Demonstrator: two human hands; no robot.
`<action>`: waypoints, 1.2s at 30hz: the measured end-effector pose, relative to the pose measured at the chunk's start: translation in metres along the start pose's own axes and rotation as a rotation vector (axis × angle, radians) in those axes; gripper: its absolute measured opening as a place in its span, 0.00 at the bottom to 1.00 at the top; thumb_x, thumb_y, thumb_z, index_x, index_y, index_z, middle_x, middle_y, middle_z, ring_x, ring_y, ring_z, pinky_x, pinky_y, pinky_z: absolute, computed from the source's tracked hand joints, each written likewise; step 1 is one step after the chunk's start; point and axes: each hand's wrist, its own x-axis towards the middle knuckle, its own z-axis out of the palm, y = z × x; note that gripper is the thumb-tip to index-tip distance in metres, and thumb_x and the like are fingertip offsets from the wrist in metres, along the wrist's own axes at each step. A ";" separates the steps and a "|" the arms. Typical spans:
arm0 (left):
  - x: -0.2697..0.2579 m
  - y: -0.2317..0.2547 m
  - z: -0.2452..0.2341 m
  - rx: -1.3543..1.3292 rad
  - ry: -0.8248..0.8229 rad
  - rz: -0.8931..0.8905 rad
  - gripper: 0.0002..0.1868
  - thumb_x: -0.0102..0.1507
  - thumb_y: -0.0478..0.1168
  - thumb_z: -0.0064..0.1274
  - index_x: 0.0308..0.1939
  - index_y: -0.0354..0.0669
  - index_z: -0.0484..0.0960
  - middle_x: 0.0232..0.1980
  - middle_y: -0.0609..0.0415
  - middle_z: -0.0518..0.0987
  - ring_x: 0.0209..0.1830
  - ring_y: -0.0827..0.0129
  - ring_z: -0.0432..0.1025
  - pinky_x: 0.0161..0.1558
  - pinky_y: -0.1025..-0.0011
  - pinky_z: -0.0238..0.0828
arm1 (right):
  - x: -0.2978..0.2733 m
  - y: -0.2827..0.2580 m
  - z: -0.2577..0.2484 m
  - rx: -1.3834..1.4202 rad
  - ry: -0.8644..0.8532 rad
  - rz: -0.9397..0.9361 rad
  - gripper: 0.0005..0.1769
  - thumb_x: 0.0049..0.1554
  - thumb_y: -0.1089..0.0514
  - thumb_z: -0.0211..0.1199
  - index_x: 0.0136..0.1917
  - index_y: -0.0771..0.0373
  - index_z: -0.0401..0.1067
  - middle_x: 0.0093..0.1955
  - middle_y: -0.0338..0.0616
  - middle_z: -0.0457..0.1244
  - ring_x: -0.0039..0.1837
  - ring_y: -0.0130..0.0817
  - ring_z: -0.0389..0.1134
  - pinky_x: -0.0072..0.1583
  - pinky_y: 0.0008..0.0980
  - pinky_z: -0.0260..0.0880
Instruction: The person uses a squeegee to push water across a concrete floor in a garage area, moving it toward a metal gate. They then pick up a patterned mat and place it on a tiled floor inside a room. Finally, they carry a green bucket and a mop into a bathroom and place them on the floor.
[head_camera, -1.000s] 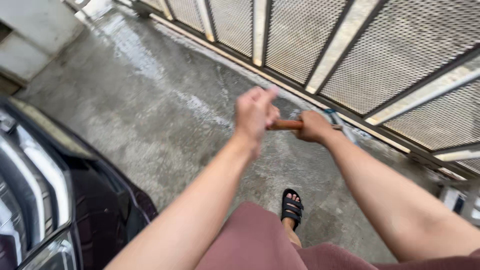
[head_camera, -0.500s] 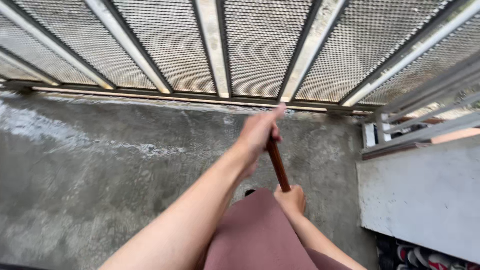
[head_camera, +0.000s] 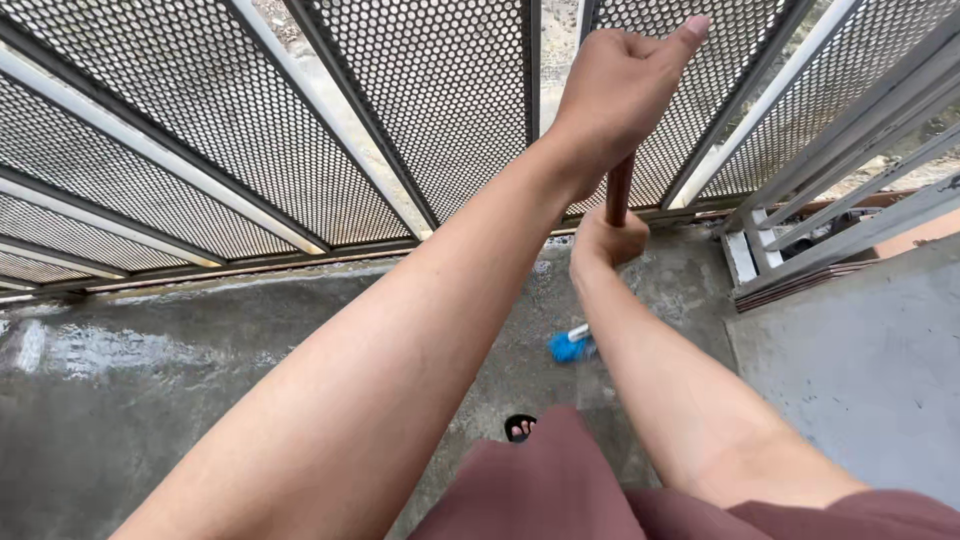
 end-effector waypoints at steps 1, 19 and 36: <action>0.005 -0.001 0.003 -0.001 -0.015 0.049 0.35 0.68 0.59 0.51 0.11 0.48 0.63 0.14 0.67 0.58 0.14 0.78 0.50 0.19 0.68 0.48 | 0.011 -0.003 0.013 0.023 -0.032 -0.002 0.19 0.52 0.53 0.63 0.27 0.69 0.73 0.28 0.58 0.66 0.35 0.53 0.72 0.42 0.49 0.68; -0.032 -0.003 -0.090 -0.463 0.078 -0.416 0.23 0.72 0.49 0.37 0.21 0.54 0.62 0.16 0.66 0.55 0.17 0.71 0.51 0.28 0.67 0.55 | -0.055 -0.026 -0.153 -0.321 -0.764 -0.259 0.22 0.53 0.38 0.67 0.34 0.58 0.79 0.24 0.48 0.66 0.33 0.45 0.72 0.39 0.45 0.67; 0.028 -0.016 -0.061 -0.141 -0.269 -0.024 0.31 0.70 0.53 0.52 0.15 0.50 0.62 0.17 0.68 0.58 0.14 0.81 0.57 0.18 0.69 0.74 | 0.067 -0.046 0.028 -0.026 -0.450 -0.660 0.17 0.54 0.56 0.64 0.27 0.66 0.72 0.25 0.49 0.63 0.30 0.41 0.67 0.38 0.43 0.65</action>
